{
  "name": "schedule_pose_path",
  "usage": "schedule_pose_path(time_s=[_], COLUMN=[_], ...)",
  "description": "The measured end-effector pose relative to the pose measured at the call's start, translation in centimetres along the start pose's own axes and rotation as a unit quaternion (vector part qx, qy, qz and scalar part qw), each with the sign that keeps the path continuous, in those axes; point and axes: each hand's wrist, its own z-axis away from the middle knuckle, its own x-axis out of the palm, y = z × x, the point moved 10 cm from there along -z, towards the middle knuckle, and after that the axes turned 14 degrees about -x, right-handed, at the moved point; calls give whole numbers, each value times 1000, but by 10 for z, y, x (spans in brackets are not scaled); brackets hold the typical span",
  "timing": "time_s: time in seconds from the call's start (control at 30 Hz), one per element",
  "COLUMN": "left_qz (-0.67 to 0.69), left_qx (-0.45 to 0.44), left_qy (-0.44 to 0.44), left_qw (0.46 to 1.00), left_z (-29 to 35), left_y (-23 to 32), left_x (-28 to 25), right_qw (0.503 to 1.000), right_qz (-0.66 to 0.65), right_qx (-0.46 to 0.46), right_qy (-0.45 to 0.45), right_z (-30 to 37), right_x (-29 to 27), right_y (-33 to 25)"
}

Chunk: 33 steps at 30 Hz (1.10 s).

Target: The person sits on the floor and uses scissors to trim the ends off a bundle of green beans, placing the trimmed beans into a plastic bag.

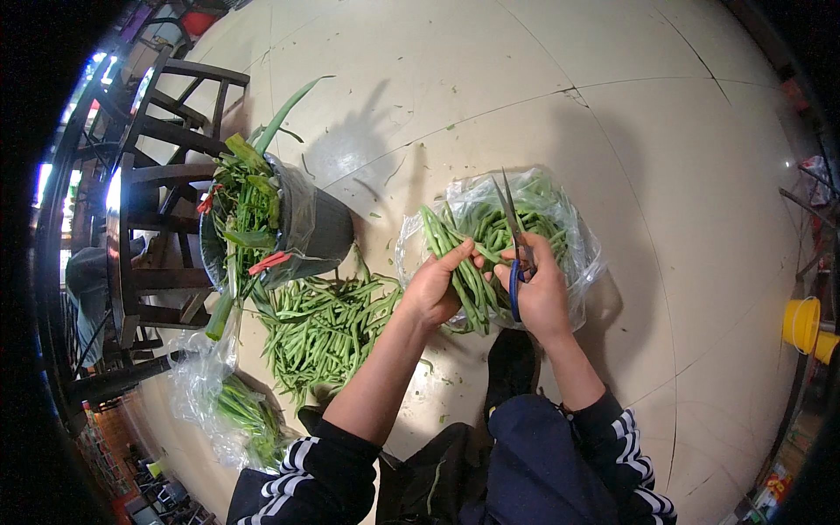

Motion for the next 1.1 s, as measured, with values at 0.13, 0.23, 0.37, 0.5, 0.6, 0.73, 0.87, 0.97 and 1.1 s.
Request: schedule_pose_path(time_s=[0.13,0.23,0.37,0.5,0.6,0.73,0.87,0.97,1.1], left_qz=[-15,-64,-160,-214,-327,-423,-417,-431,-342], left_qx=[10,40,65,98,219,323,338,258,103], left_qy=[6,28,23,19,88,174,165,147,84], left_qw=[1000,997,985,972,915,829,827,852,930], left_z=[12,22,26,33,49,63,76,49,30], left_y=[5,13,20,25,39,44,39,35,22], left_x=[7,11,16,27,41,53,80,64,42], right_qw=[980,943,926,938,970,999,995,993,994], right_qz=[-186,-282,-310,-287,-203,-34,67,54,26], right_qx=[44,149,191,166,109,12,27,84,72], right_qy=[-52,-94,-93,-105,-80,-1,74,59,81], right_z=[-2,2,4,1,-4,-14,-18,-13,-17], right_x=[17,27,27,32,24,12,-24,-46,-63], right_y=[16,23,23,23,26,29,50,71,58])
